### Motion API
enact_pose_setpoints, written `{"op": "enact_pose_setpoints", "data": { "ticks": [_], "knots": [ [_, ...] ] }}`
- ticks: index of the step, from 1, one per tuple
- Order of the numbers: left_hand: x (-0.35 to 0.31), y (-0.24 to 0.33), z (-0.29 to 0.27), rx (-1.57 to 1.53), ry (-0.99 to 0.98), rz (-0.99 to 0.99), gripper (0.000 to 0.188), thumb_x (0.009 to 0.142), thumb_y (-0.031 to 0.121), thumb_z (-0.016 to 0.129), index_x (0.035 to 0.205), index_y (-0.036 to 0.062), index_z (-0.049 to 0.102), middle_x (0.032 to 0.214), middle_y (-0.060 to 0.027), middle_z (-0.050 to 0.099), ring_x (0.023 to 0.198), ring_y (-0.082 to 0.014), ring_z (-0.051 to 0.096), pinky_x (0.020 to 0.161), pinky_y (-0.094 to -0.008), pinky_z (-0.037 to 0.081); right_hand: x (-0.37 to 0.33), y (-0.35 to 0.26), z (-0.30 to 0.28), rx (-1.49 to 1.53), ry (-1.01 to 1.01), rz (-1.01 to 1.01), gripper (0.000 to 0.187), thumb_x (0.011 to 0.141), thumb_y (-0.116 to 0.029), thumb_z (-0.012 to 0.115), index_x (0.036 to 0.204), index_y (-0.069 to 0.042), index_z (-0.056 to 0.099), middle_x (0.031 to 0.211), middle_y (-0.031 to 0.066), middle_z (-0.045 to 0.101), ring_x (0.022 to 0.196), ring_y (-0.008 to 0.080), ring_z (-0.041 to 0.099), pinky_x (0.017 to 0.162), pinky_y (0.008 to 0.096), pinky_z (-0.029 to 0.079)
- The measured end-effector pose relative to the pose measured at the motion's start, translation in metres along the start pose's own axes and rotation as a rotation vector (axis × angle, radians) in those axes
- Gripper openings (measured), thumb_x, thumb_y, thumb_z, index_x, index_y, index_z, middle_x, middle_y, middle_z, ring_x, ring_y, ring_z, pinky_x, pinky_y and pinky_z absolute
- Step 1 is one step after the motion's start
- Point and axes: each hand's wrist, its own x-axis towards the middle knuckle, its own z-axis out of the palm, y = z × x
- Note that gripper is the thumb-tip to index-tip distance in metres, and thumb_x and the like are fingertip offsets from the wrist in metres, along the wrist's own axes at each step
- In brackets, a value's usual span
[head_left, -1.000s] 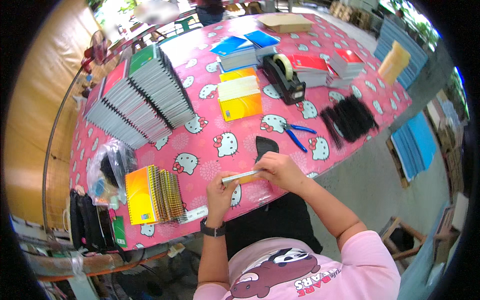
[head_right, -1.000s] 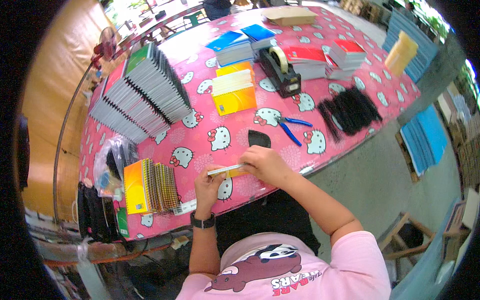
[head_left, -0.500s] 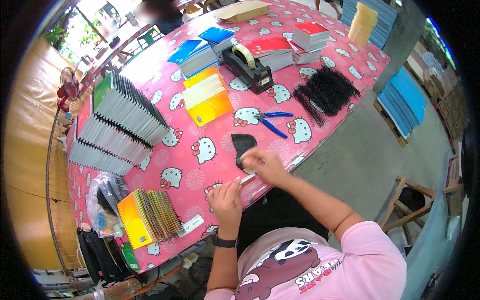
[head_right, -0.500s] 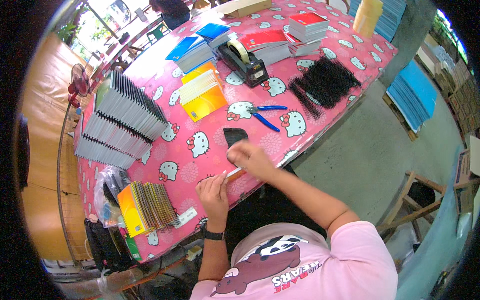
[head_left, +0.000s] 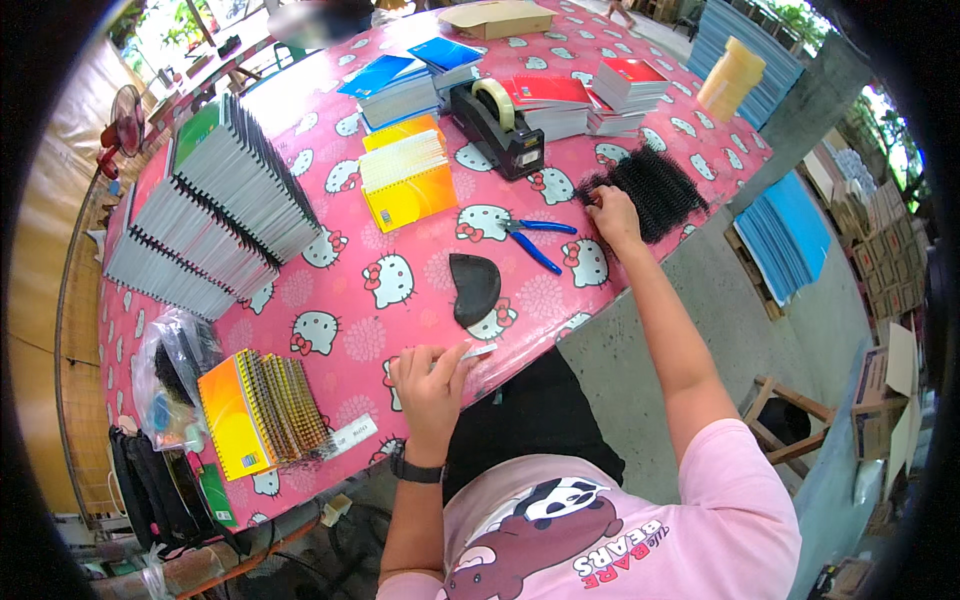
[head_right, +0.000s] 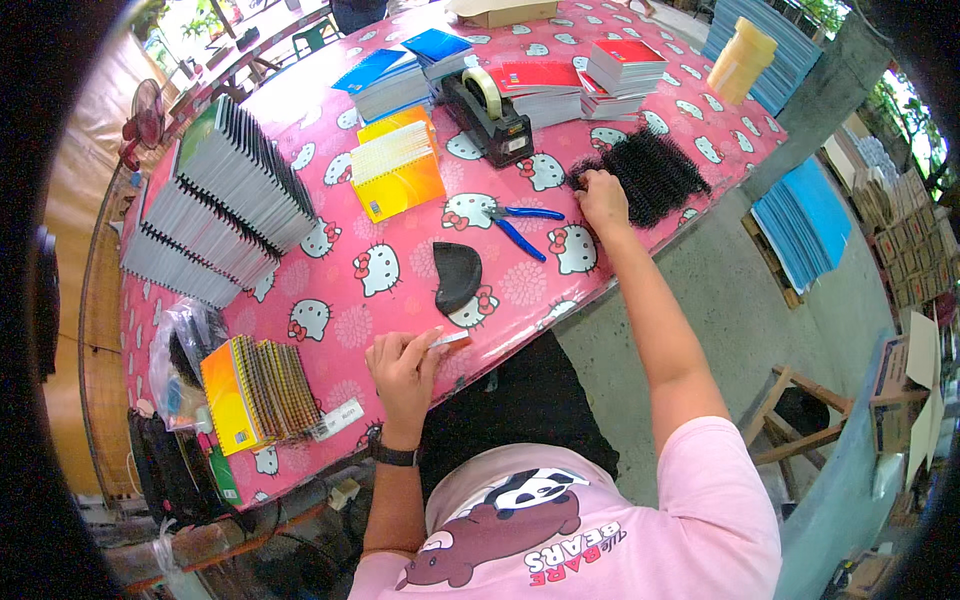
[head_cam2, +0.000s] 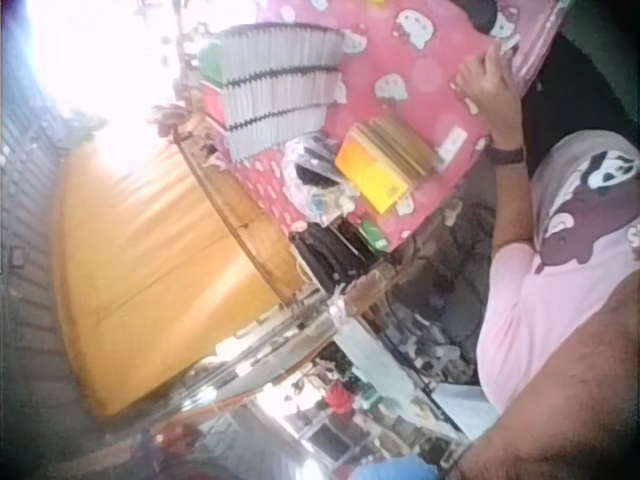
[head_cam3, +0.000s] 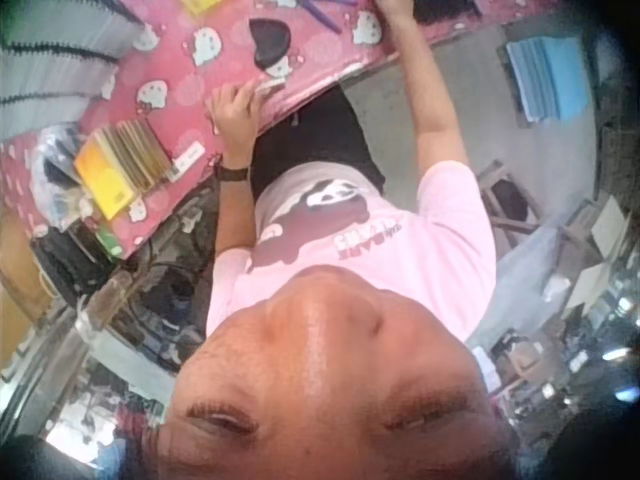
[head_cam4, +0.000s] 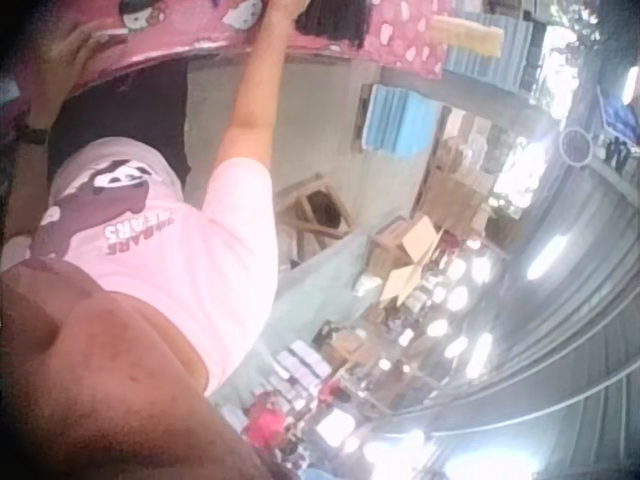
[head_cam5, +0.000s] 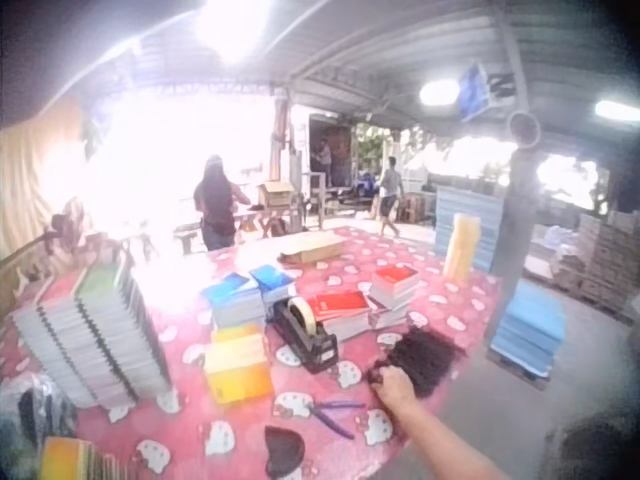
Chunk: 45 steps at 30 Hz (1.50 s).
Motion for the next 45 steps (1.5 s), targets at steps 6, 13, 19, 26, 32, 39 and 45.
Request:
{"op": "enact_pose_setpoints", "data": {
  "ticks": [6, 13, 19, 26, 32, 39, 45],
  "knots": [
    [0.005, 0.006, 0.004, -0.025, -0.002, 0.002, 0.015, 0.073, 0.014, 0.069, 0.087, 0.0098, 0.066, 0.08, -0.0047, 0.055, 0.078, -0.0218, 0.049, 0.07, -0.0342, 0.034, 0.009, 0.005, -0.013, 0.101, -0.041, -0.017, 0.016, 0.077, -0.013, 0.06, 0.089, -0.004, 0.065, 0.093, 0.0207, 0.061, 0.091, 0.0352, 0.058, 0.081, 0.0401, 0.047],
    [0.008, 0.007, 0.002, -0.047, -0.021, 0.004, 0.016, 0.072, 0.015, 0.07, 0.087, 0.0105, 0.066, 0.079, -0.0037, 0.056, 0.077, -0.0207, 0.049, 0.07, -0.0334, 0.033, -0.016, -0.046, -0.055, 0.363, 0.136, -0.34, 0.023, 0.086, -0.008, 0.055, 0.108, -0.003, 0.061, 0.09, 0.0149, 0.058, 0.082, 0.0293, 0.057, 0.075, 0.0339, 0.045],
    [0.008, 0.005, 0.007, -0.016, -0.031, 0.028, 0.016, 0.07, 0.025, 0.072, 0.083, 0.0166, 0.068, 0.076, 0.0018, 0.055, 0.075, -0.0176, 0.05, 0.069, -0.0334, 0.03, -0.11, -0.11, -0.057, 0.744, -0.531, -0.46, 0.021, 0.077, -0.001, 0.063, 0.098, -0.003, 0.063, 0.087, 0.0093, 0.06, 0.083, 0.0206, 0.058, 0.075, 0.0322, 0.046],
    [0.009, 0.003, 0.006, -0.024, -0.05, 0.048, 0.015, 0.07, 0.024, 0.072, 0.083, 0.017, 0.068, 0.076, 0.0019, 0.055, 0.075, -0.0175, 0.05, 0.07, -0.0336, 0.03, -0.136, -0.124, -0.058, 0.814, -0.713, -0.457, 0.021, 0.075, 0.003, 0.064, 0.094, -0.002, 0.062, 0.087, 0.0094, 0.06, 0.082, 0.0226, 0.058, 0.075, 0.033, 0.046],
    [0.009, 0.003, 0.005, -0.013, -0.075, 0.032, 0.016, 0.07, 0.023, 0.072, 0.084, 0.017, 0.068, 0.076, 0.0017, 0.055, 0.076, -0.0173, 0.05, 0.07, -0.0334, 0.03, -0.135, -0.121, -0.052, 0.798, -0.807, -0.495, 0.013, 0.083, -0.006, 0.057, 0.096, -0.003, 0.061, 0.086, 0.0124, 0.058, 0.082, 0.0287, 0.058, 0.077, 0.0377, 0.045],
    [0.009, 0.005, 0.004, -0.006, -0.079, 0.028, 0.016, 0.07, 0.023, 0.072, 0.084, 0.0165, 0.068, 0.076, 0.0015, 0.056, 0.076, -0.0176, 0.05, 0.07, -0.0334, 0.03, -0.132, -0.119, -0.048, 0.752, -0.652, -0.718, 0.013, 0.086, -0.006, 0.053, 0.097, -0.004, 0.06, 0.087, 0.0138, 0.055, 0.087, 0.0322, 0.055, 0.076, 0.0387, 0.044],
    [0.006, 0.006, 0.002, -0.019, -0.078, 0.022, 0.016, 0.069, 0.021, 0.073, 0.084, 0.0153, 0.068, 0.075, 0.0008, 0.056, 0.076, -0.018, 0.05, 0.07, -0.0335, 0.031, -0.135, -0.122, -0.051, 0.735, -0.741, -0.645, 0.013, 0.085, -0.004, 0.053, 0.097, -0.004, 0.059, 0.089, 0.014, 0.055, 0.089, 0.033, 0.055, 0.077, 0.0389, 0.044]
  ]
}}
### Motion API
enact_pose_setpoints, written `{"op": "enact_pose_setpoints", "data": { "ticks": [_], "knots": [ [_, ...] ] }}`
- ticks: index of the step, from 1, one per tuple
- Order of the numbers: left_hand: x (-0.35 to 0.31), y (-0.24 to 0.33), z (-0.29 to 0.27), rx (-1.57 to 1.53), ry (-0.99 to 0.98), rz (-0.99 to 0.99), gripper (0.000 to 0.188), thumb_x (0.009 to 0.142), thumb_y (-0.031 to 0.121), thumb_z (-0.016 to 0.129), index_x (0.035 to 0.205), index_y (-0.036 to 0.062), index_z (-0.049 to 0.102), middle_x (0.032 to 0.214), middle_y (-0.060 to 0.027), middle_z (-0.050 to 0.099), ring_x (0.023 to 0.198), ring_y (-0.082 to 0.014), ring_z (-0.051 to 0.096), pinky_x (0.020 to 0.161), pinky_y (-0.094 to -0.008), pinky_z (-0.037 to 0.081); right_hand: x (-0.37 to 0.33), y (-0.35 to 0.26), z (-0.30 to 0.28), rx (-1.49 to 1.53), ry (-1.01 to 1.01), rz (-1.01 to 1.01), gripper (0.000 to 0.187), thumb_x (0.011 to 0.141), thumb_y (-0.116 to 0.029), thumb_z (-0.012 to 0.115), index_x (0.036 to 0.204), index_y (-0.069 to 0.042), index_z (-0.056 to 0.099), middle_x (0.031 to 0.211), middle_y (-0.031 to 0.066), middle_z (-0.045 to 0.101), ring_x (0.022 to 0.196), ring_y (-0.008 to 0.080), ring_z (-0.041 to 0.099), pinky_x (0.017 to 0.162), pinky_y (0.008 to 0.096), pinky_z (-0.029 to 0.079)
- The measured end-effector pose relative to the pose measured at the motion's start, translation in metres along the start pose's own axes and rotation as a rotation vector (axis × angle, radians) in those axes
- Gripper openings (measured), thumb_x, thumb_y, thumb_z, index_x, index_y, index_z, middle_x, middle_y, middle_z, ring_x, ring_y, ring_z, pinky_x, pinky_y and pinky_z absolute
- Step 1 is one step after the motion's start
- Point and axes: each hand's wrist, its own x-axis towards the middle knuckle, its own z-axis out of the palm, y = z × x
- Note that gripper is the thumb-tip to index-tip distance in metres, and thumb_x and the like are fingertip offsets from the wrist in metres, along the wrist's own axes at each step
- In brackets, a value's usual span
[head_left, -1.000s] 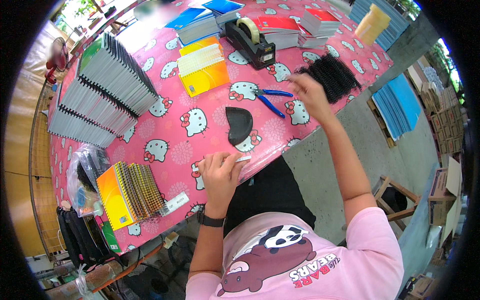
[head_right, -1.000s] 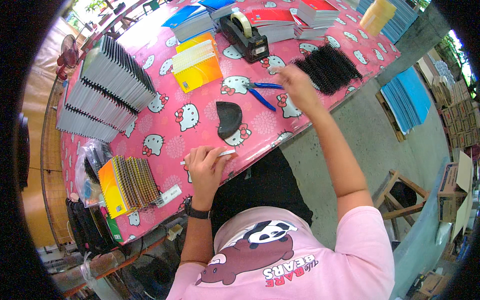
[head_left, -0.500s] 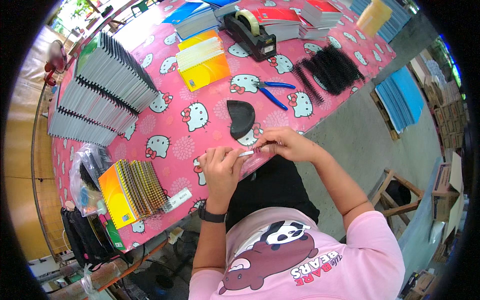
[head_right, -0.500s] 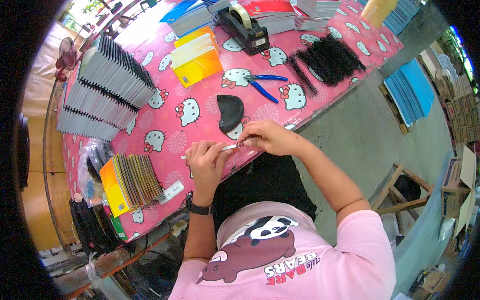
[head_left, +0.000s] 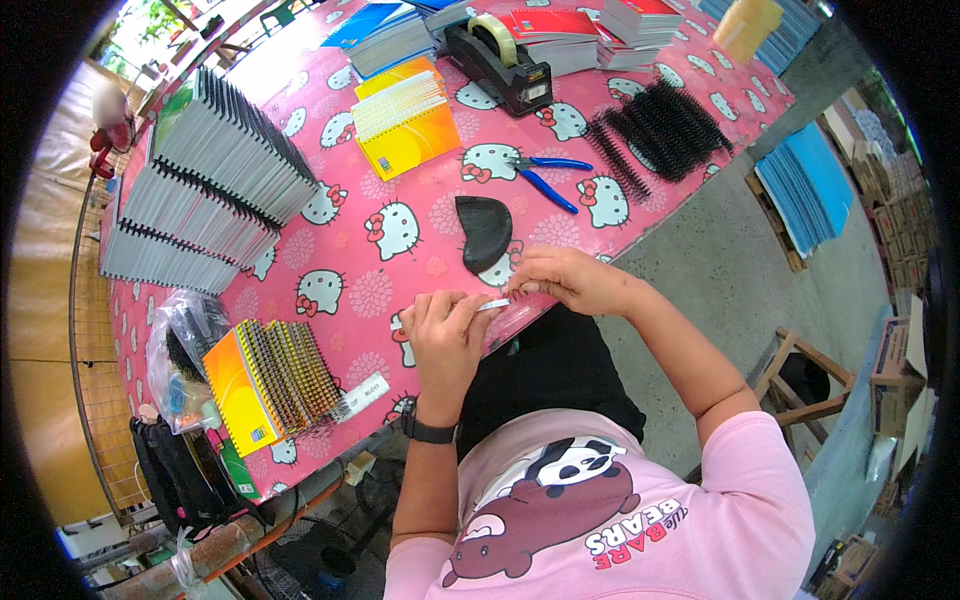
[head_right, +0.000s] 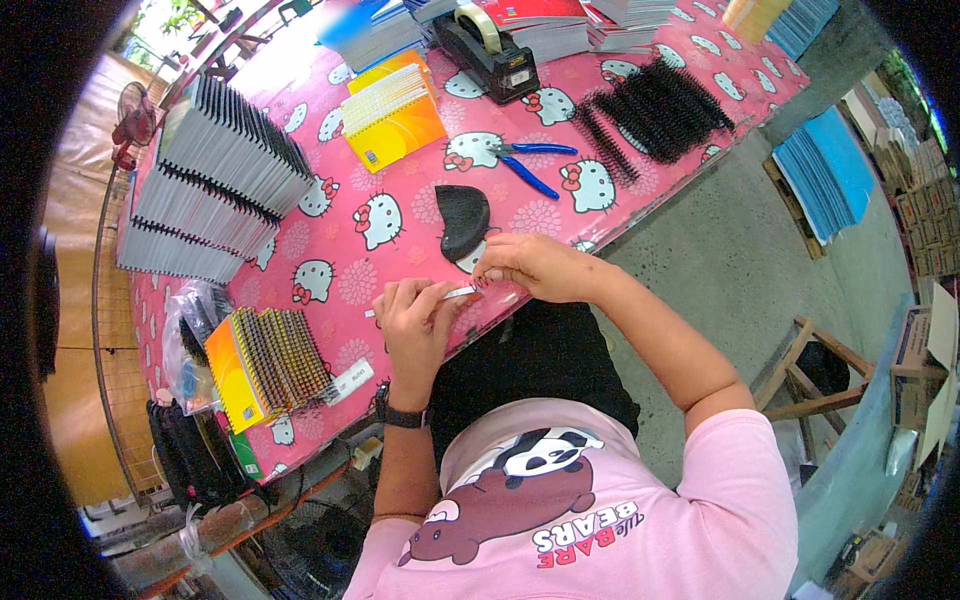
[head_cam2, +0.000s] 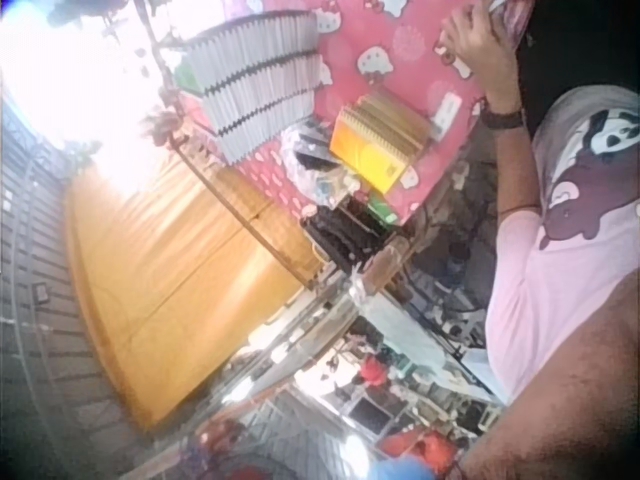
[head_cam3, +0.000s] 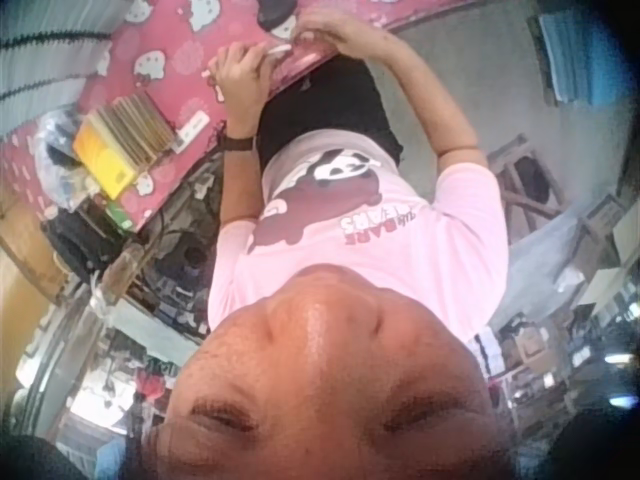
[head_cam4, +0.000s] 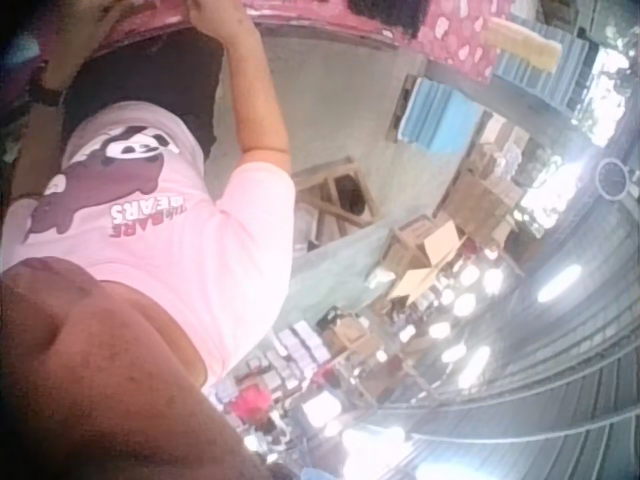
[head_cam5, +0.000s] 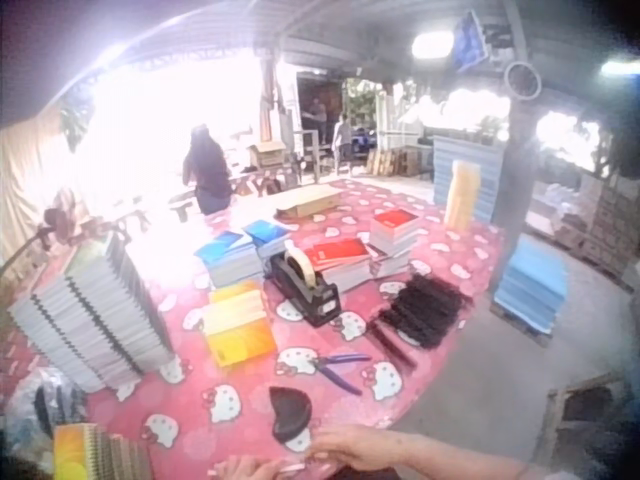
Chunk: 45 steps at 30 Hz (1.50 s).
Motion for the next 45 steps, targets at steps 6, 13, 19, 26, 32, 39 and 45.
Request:
{"op": "enact_pose_setpoints", "data": {
  "ticks": [6, 13, 19, 26, 32, 39, 45],
  "knots": [
    [0.001, -0.002, 0.0, 0.015, 0.004, -0.003, 0.016, 0.069, 0.02, 0.073, 0.083, 0.0145, 0.068, 0.075, 0.0004, 0.056, 0.076, -0.018, 0.051, 0.07, -0.0333, 0.032, 0.0, -0.002, 0.001, -0.074, 0.055, -0.062, 0.015, 0.084, -0.003, 0.054, 0.098, -0.004, 0.059, 0.093, 0.0151, 0.055, 0.093, 0.0328, 0.055, 0.076, 0.0382, 0.044],
    [0.006, 0.001, 0.0, 0.044, -0.016, -0.01, 0.022, 0.07, 0.018, 0.072, 0.09, 0.0134, 0.067, 0.082, -0.0023, 0.057, 0.08, -0.0199, 0.052, 0.072, -0.0349, 0.033, 0.006, -0.005, -0.001, 0.108, 0.022, 0.076, 0.042, 0.083, -0.007, 0.058, 0.123, -0.01, 0.047, 0.08, 0.0123, 0.06, 0.076, 0.0284, 0.06, 0.068, 0.0391, 0.046],
    [0.01, 0.012, 0.008, -0.097, -0.048, 0.063, 0.026, 0.074, 0.015, 0.067, 0.098, 0.0111, 0.06, 0.092, -0.0067, 0.056, 0.087, -0.0259, 0.051, 0.076, -0.0386, 0.034, 0.008, -0.009, -0.003, 0.195, -0.114, 0.22, 0.062, 0.074, 0.0, 0.065, 0.13, -0.011, 0.042, 0.087, 0.0115, 0.058, 0.083, 0.0269, 0.059, 0.07, 0.0364, 0.046],
    [-0.002, 0.01, 0.003, -0.013, -0.161, 0.022, 0.022, 0.074, 0.017, 0.065, 0.094, 0.0091, 0.06, 0.092, -0.0074, 0.058, 0.087, -0.0262, 0.052, 0.076, -0.0392, 0.035, 0.015, 0.005, -0.004, 0.246, -0.134, 0.145, 0.044, 0.085, -0.016, 0.059, 0.127, -0.009, 0.049, 0.102, 0.0119, 0.061, 0.095, 0.0231, 0.058, 0.083, 0.033, 0.044],
    [0.002, 0.014, -0.004, -0.057, -0.119, 0.085, 0.023, 0.074, 0.02, 0.065, 0.091, 0.0062, 0.061, 0.092, -0.0074, 0.059, 0.088, -0.0273, 0.052, 0.077, -0.0399, 0.037, 0.053, 0.06, -0.014, -0.389, 0.101, -0.041, 0.067, 0.061, -0.025, 0.077, 0.121, -0.011, 0.05, 0.14, 0.0194, 0.035, 0.128, 0.0396, 0.032, 0.106, 0.0465, 0.026],
    [0.006, 0.017, -0.008, -0.07, -0.021, 0.127, 0.019, 0.076, 0.021, 0.064, 0.088, 0.0062, 0.063, 0.087, -0.0064, 0.06, 0.087, -0.0258, 0.054, 0.075, -0.0385, 0.039, 0.066, 0.065, -0.001, -0.446, 0.023, -0.002, 0.069, 0.055, -0.032, 0.079, 0.116, -0.014, 0.053, 0.131, 0.0216, 0.04, 0.121, 0.04, 0.038, 0.1, 0.0467, 0.034],
    [0.002, 0.011, 0.0, -0.125, -0.079, 0.101, 0.024, 0.075, 0.022, 0.065, 0.095, 0.0073, 0.061, 0.092, -0.0074, 0.061, 0.091, -0.0268, 0.054, 0.078, -0.0398, 0.039, 0.07, 0.066, 0.012, -0.53, 0.093, -0.013, 0.068, 0.058, -0.042, 0.077, 0.116, -0.014, 0.055, 0.125, 0.0222, 0.044, 0.115, 0.0404, 0.042, 0.097, 0.0485, 0.035]
  ]
}}
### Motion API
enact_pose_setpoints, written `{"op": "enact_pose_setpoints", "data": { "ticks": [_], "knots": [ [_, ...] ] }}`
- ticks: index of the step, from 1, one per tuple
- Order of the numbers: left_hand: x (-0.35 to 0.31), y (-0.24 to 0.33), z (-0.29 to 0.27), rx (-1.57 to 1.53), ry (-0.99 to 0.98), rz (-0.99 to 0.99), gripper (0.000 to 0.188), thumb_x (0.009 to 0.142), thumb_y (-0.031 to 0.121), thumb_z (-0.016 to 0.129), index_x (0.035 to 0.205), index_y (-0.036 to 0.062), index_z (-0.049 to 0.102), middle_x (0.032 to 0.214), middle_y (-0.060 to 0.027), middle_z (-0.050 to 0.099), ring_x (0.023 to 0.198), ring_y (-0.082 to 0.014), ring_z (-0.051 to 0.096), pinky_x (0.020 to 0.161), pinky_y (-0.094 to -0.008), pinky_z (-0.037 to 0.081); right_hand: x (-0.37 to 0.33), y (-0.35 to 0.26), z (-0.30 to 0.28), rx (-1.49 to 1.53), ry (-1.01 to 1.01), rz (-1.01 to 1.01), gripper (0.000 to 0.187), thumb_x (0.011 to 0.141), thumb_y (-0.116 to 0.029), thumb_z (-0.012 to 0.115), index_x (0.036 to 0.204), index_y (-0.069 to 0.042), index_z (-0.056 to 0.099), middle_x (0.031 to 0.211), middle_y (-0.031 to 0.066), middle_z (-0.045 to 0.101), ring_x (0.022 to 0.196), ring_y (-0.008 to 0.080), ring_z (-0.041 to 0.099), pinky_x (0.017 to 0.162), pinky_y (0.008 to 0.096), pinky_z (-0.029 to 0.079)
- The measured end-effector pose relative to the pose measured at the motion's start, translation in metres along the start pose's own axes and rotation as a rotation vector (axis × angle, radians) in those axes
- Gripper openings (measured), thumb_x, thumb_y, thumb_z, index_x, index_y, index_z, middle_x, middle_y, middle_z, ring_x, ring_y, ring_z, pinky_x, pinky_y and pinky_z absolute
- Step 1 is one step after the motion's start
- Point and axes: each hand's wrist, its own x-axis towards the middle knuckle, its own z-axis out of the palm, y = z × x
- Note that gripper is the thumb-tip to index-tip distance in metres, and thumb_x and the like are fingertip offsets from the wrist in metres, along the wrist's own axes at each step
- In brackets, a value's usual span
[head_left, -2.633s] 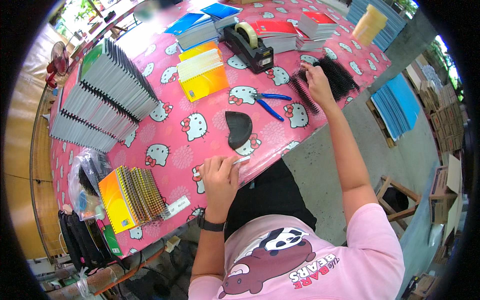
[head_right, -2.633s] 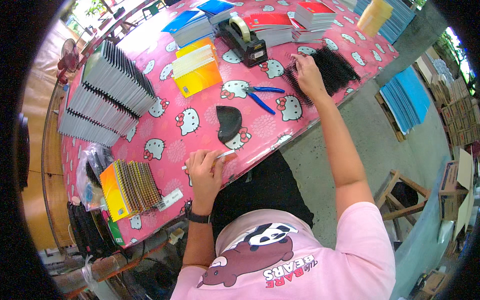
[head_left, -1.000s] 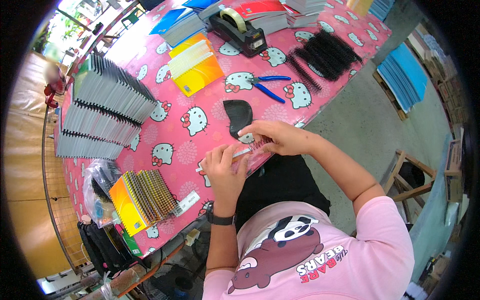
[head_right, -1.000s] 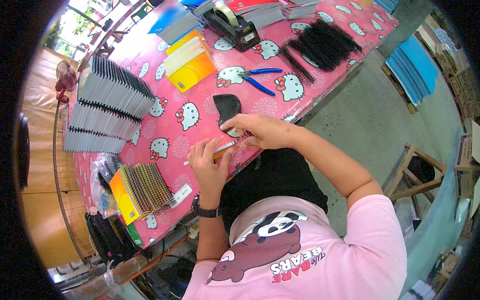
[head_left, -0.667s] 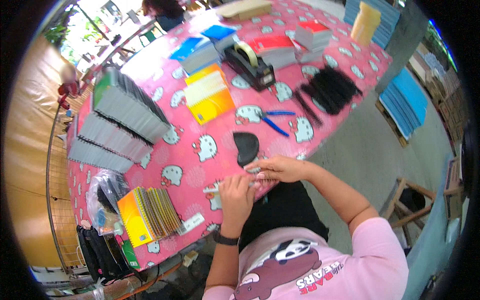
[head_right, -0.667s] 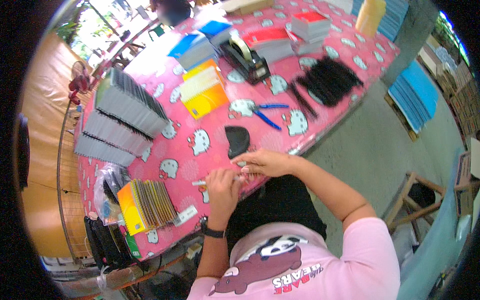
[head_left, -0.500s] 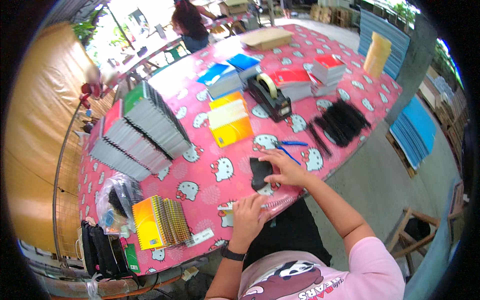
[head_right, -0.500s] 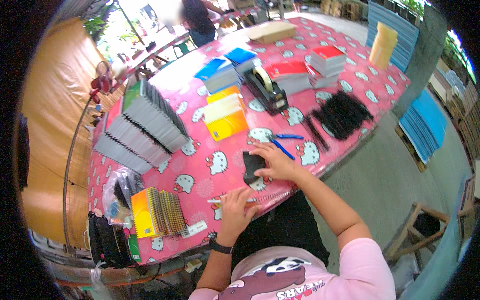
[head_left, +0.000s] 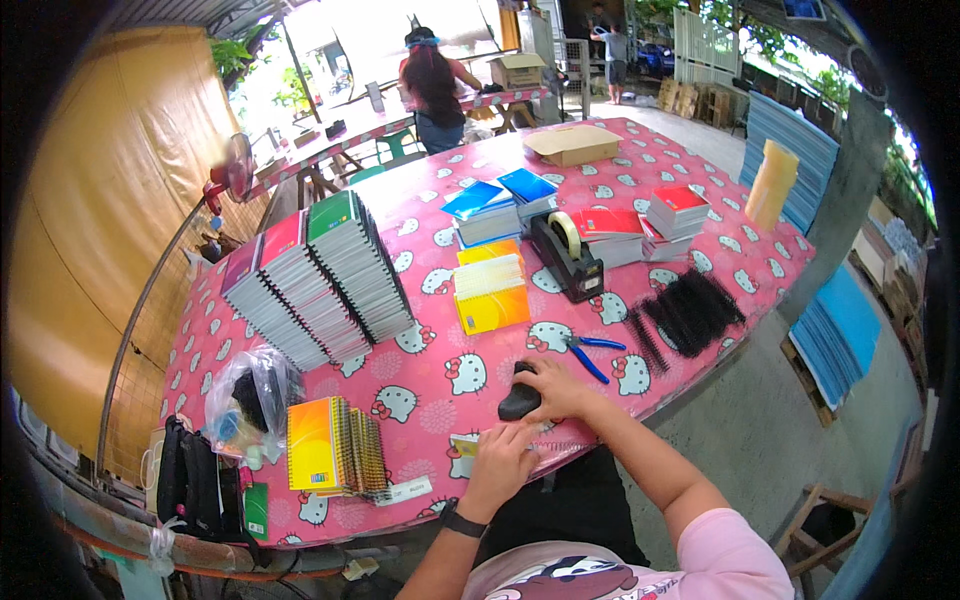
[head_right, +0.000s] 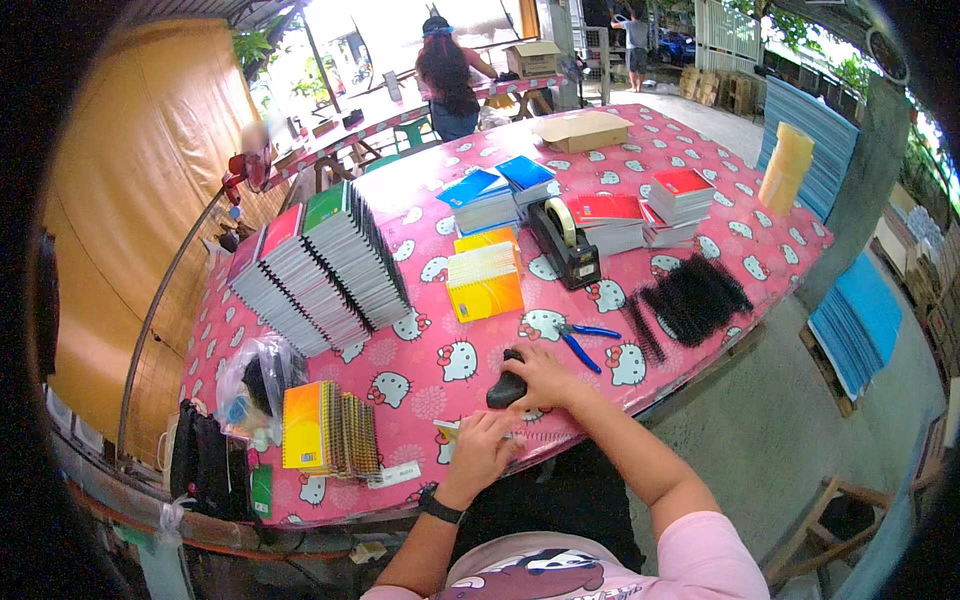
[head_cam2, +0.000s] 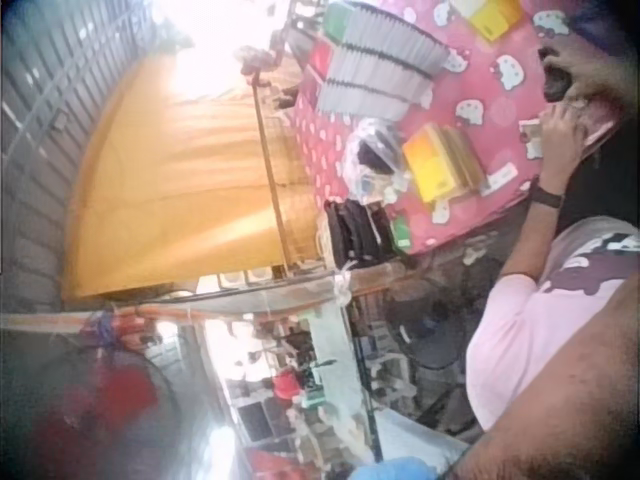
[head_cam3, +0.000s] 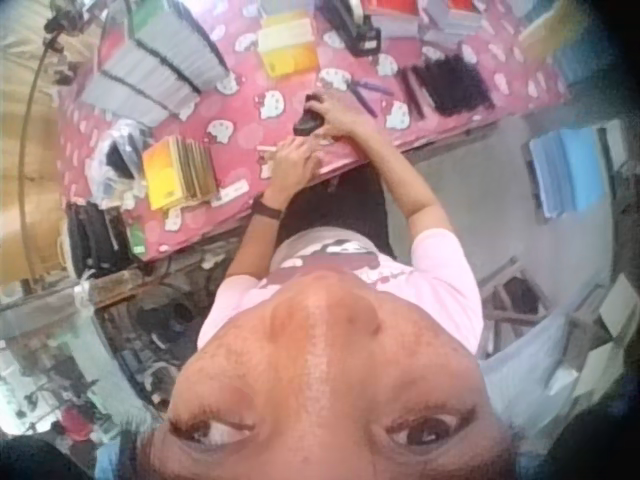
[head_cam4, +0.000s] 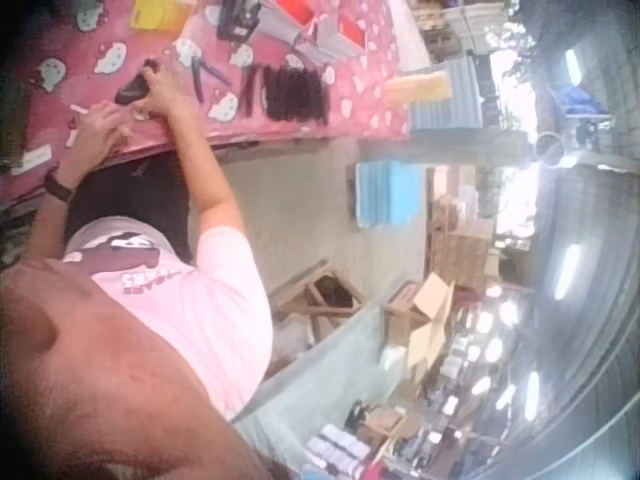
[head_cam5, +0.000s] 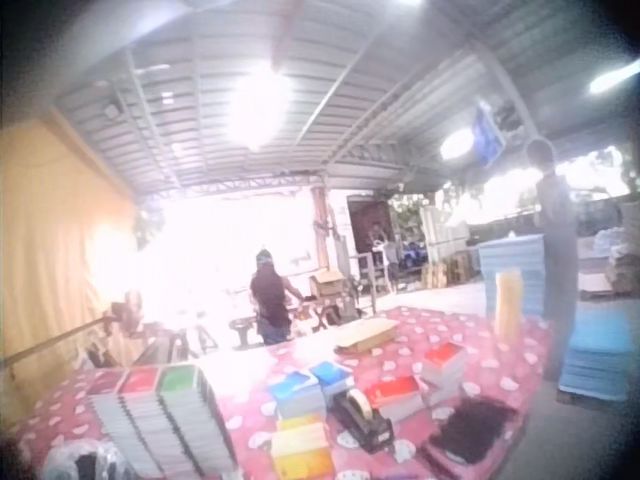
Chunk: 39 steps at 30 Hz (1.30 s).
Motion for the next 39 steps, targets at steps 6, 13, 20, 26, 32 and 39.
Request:
{"op": "enact_pose_setpoints", "data": {
  "ticks": [6, 13, 20, 26, 32, 39],
  "knots": [
    [-0.011, -0.011, -0.002, 0.134, -0.118, -0.055, 0.027, 0.074, 0.028, 0.067, 0.093, 0.0097, 0.061, 0.096, -0.006, 0.058, 0.094, -0.0246, 0.053, 0.085, -0.0437, 0.035, -0.01, -0.021, -0.011, 0.466, 0.04, 0.064, 0.055, 0.067, -0.042, 0.073, 0.11, -0.01, 0.06, 0.117, 0.0203, 0.053, 0.112, 0.0344, 0.047, 0.095, 0.0427, 0.037],
    [-0.025, -0.026, -0.005, 0.229, 0.068, -0.094, 0.026, 0.065, 0.033, 0.074, 0.081, 0.0139, 0.065, 0.084, -0.0001, 0.058, 0.094, -0.0188, 0.053, 0.096, -0.0536, 0.019, -0.074, -0.023, -0.025, 1.231, -0.166, 0.094, 0.061, 0.076, -0.052, 0.063, 0.11, -0.002, 0.062, 0.116, 0.0148, 0.057, 0.115, 0.0229, 0.048, 0.096, 0.0383, 0.036],
    [-0.027, -0.018, -0.003, 0.183, 0.077, -0.138, 0.025, 0.061, 0.029, 0.077, 0.077, 0.0138, 0.065, 0.081, 0.0009, 0.058, 0.092, -0.0189, 0.053, 0.094, -0.0556, 0.018, -0.065, -0.042, -0.04, 0.883, -0.097, 0.149, 0.041, 0.076, -0.038, 0.066, 0.102, -0.006, 0.066, 0.104, 0.014, 0.062, 0.101, 0.0265, 0.055, 0.093, 0.0378, 0.037],
    [-0.028, -0.024, -0.002, 0.158, 0.065, -0.152, 0.031, 0.062, 0.032, 0.077, 0.083, 0.013, 0.063, 0.081, 0.0005, 0.058, 0.092, -0.0191, 0.053, 0.097, -0.0527, 0.019, -0.05, -0.034, -0.044, 0.747, -0.122, 0.123, 0.036, 0.076, -0.034, 0.067, 0.1, -0.008, 0.067, 0.101, 0.0141, 0.063, 0.101, 0.0274, 0.056, 0.092, 0.0392, 0.039],
    [-0.036, -0.03, 0.009, 0.114, 0.425, -0.246, 0.071, 0.06, 0.031, 0.082, 0.116, 0.0063, 0.044, 0.102, -0.011, 0.051, 0.096, -0.0269, 0.052, 0.093, -0.0489, 0.029, -0.042, -0.036, -0.034, 0.711, -0.225, 0.178, 0.043, 0.074, -0.039, 0.068, 0.098, -0.004, 0.066, 0.1, 0.0109, 0.062, 0.098, 0.0223, 0.057, 0.089, 0.0347, 0.041],
    [-0.054, -0.071, 0.028, -0.692, 0.248, -0.559, 0.057, 0.064, 0.005, 0.08, 0.105, 0.0087, 0.041, 0.097, -0.0033, 0.047, 0.092, -0.0128, 0.048, 0.081, -0.0279, 0.043, -0.035, -0.044, -0.032, 0.843, -0.241, 0.166, 0.053, 0.074, -0.048, 0.063, 0.1, -0.002, 0.065, 0.102, 0.0085, 0.061, 0.103, 0.0223, 0.053, 0.091, 0.0361, 0.038]
  ]
}}
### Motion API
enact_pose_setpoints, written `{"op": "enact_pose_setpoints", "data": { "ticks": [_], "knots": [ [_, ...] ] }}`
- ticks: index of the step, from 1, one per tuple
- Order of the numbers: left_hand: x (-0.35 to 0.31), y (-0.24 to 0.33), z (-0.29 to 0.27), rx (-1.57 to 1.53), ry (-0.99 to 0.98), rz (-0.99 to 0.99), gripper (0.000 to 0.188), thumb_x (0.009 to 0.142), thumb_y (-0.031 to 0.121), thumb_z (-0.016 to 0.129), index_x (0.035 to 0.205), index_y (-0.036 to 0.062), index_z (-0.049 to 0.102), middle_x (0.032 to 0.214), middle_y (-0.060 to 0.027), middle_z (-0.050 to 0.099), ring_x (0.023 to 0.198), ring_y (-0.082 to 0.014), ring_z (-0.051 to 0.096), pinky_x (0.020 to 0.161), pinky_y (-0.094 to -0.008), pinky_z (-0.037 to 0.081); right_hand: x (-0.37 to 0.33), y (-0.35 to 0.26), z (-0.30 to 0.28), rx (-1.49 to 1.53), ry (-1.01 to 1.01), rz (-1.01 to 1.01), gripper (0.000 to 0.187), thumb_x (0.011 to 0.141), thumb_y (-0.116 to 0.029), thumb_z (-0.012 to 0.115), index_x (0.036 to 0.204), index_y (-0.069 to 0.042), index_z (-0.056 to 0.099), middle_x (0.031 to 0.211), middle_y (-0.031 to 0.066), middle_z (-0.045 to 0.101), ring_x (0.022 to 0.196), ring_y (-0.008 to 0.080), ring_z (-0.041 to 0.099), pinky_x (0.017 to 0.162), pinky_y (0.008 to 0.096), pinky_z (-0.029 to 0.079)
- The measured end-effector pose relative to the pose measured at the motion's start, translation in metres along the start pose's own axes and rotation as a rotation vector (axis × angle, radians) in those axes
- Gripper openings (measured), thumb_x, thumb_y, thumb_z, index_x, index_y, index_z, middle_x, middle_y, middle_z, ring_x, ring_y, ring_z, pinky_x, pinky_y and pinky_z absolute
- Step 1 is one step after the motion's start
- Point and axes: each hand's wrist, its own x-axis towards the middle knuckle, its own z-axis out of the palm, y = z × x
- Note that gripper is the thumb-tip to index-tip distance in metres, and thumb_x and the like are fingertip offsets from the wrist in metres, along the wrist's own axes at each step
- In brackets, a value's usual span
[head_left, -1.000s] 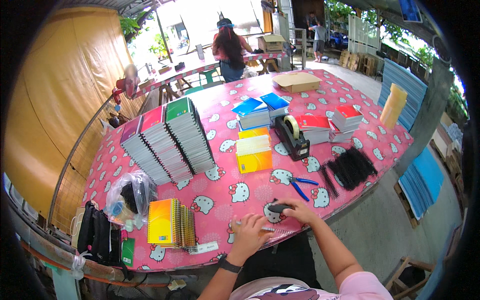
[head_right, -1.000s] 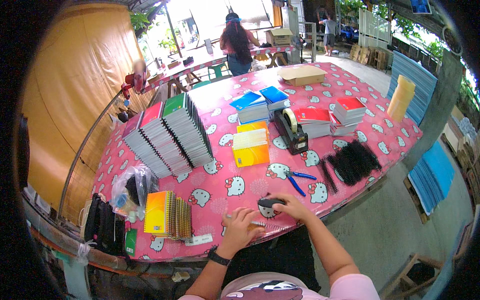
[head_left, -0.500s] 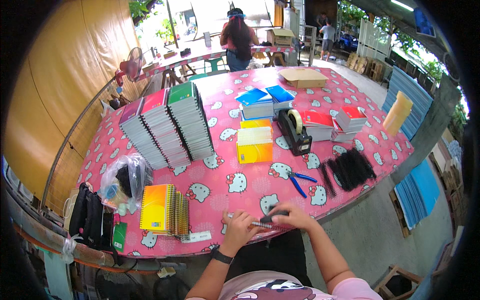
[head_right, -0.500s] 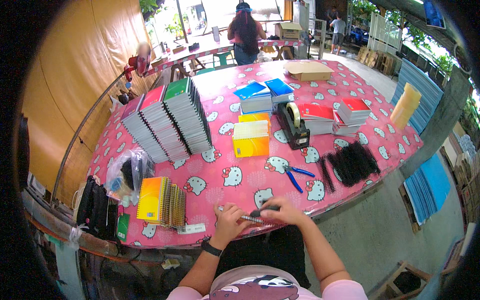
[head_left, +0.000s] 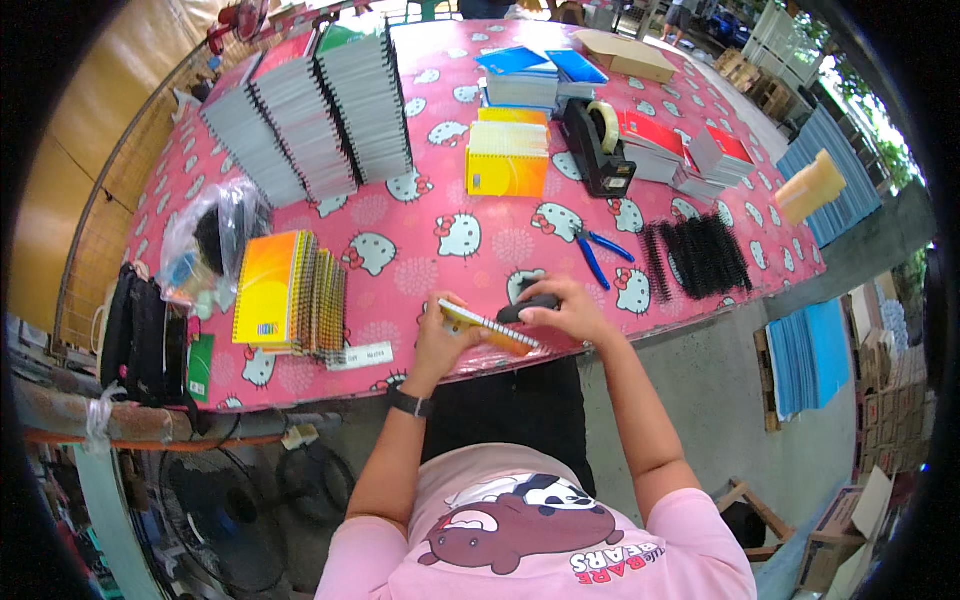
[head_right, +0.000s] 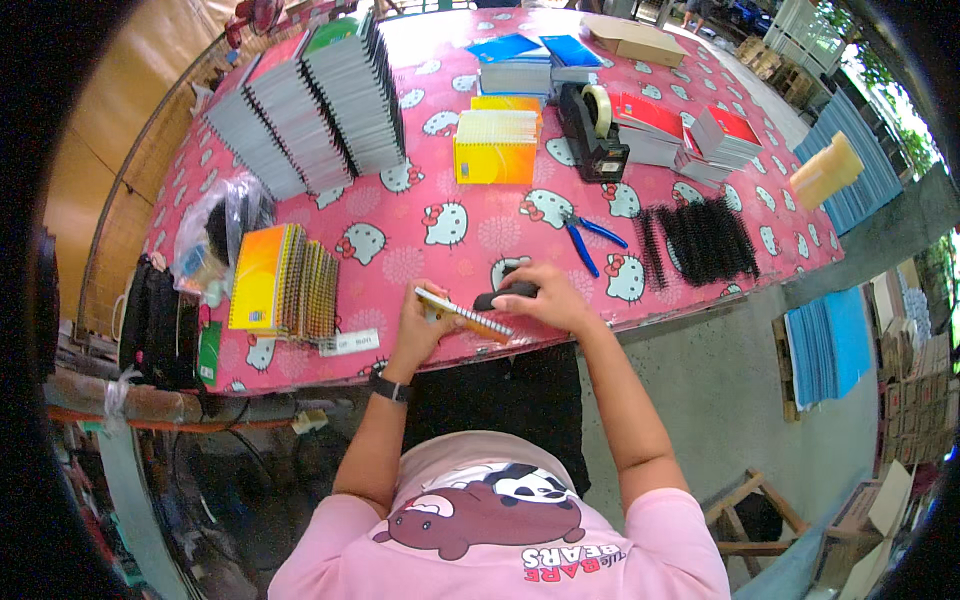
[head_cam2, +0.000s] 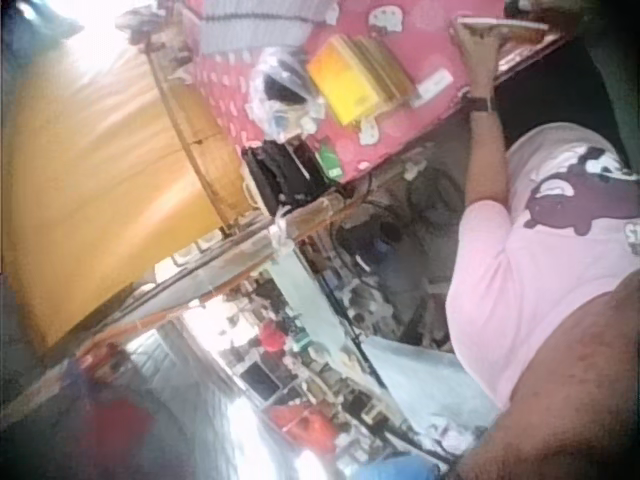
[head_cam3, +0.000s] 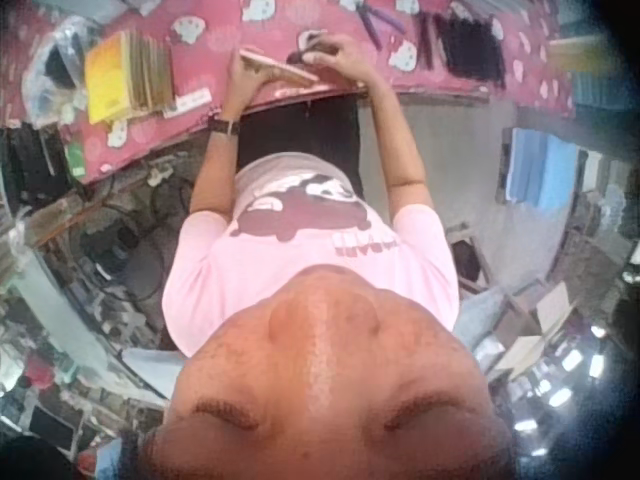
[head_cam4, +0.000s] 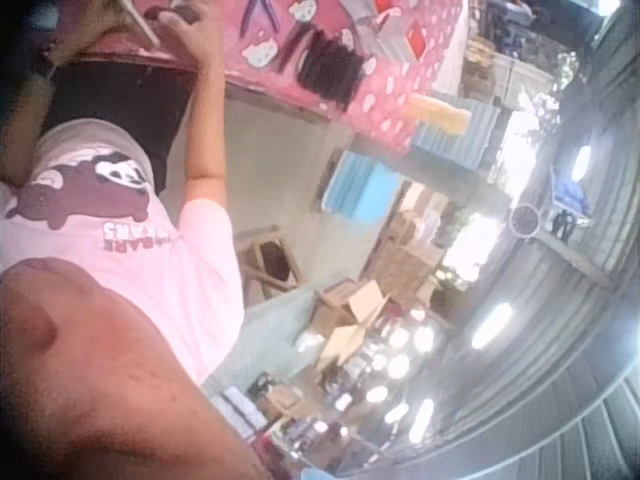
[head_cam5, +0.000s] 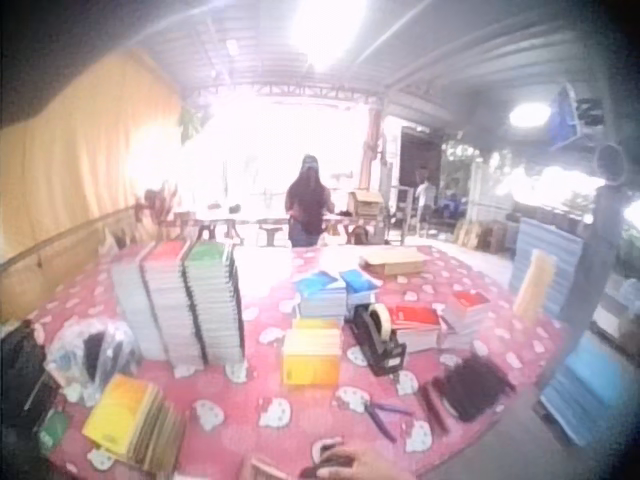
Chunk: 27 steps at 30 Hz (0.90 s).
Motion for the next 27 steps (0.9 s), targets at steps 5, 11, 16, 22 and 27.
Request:
{"op": "enact_pose_setpoints", "data": {
  "ticks": [5, 11, 16, 22, 27],
  "knots": [
    [-0.001, -0.001, 0.003, -0.028, 0.026, 0.037, 0.05, 0.069, 0.012, 0.078, 0.102, 0.0076, 0.041, 0.091, -0.0045, 0.048, 0.083, -0.0137, 0.048, 0.073, -0.0289, 0.042, 0.005, -0.01, 0.002, 0.09, -0.094, -0.049, 0.039, 0.079, -0.035, 0.064, 0.099, -0.002, 0.065, 0.097, 0.0084, 0.062, 0.094, 0.0188, 0.057, 0.084, 0.0316, 0.042],
    [0.0, -0.004, 0.0, 0.078, 0.009, 0.053, 0.047, 0.072, 0.019, 0.076, 0.1, 0.0067, 0.04, 0.089, -0.0062, 0.047, 0.082, -0.0161, 0.047, 0.071, -0.031, 0.041, 0.019, -0.01, 0.005, 0.217, -0.063, -0.114, 0.047, 0.077, -0.043, 0.065, 0.098, -0.001, 0.065, 0.092, 0.0081, 0.062, 0.088, 0.0163, 0.057, 0.079, 0.0307, 0.043],
    [0.0, -0.001, 0.002, -0.029, -0.012, 0.01, 0.048, 0.073, 0.023, 0.077, 0.098, 0.0063, 0.04, 0.087, -0.006, 0.046, 0.08, -0.0159, 0.046, 0.07, -0.0311, 0.041, 0.029, -0.012, 0.008, 0.3, -0.094, -0.088, 0.04, 0.077, -0.037, 0.066, 0.097, -0.001, 0.066, 0.094, 0.0091, 0.063, 0.088, 0.0172, 0.057, 0.08, 0.0316, 0.044],
    [-0.004, 0.005, -0.002, 0.114, -0.014, 0.01, 0.049, 0.073, 0.024, 0.077, 0.099, 0.0065, 0.04, 0.088, -0.0063, 0.046, 0.08, -0.0155, 0.046, 0.07, -0.0305, 0.041, 0.039, -0.017, 0.009, 0.107, -0.075, -0.074, 0.041, 0.076, -0.036, 0.068, 0.098, -0.002, 0.065, 0.094, 0.0096, 0.063, 0.089, 0.0187, 0.057, 0.083, 0.0321, 0.043],
    [0.001, 0.002, 0.003, 0.016, -0.014, 0.02, 0.047, 0.076, 0.025, 0.073, 0.103, 0.0051, 0.04, 0.091, -0.0091, 0.047, 0.084, -0.0185, 0.048, 0.073, -0.0328, 0.041, 0.045, 0.0, -0.001, -0.407, 0.137, -0.054, 0.046, 0.074, -0.036, 0.068, 0.106, -0.004, 0.062, 0.113, 0.0154, 0.058, 0.105, 0.0268, 0.053, 0.092, 0.0366, 0.039]
  ]
}}
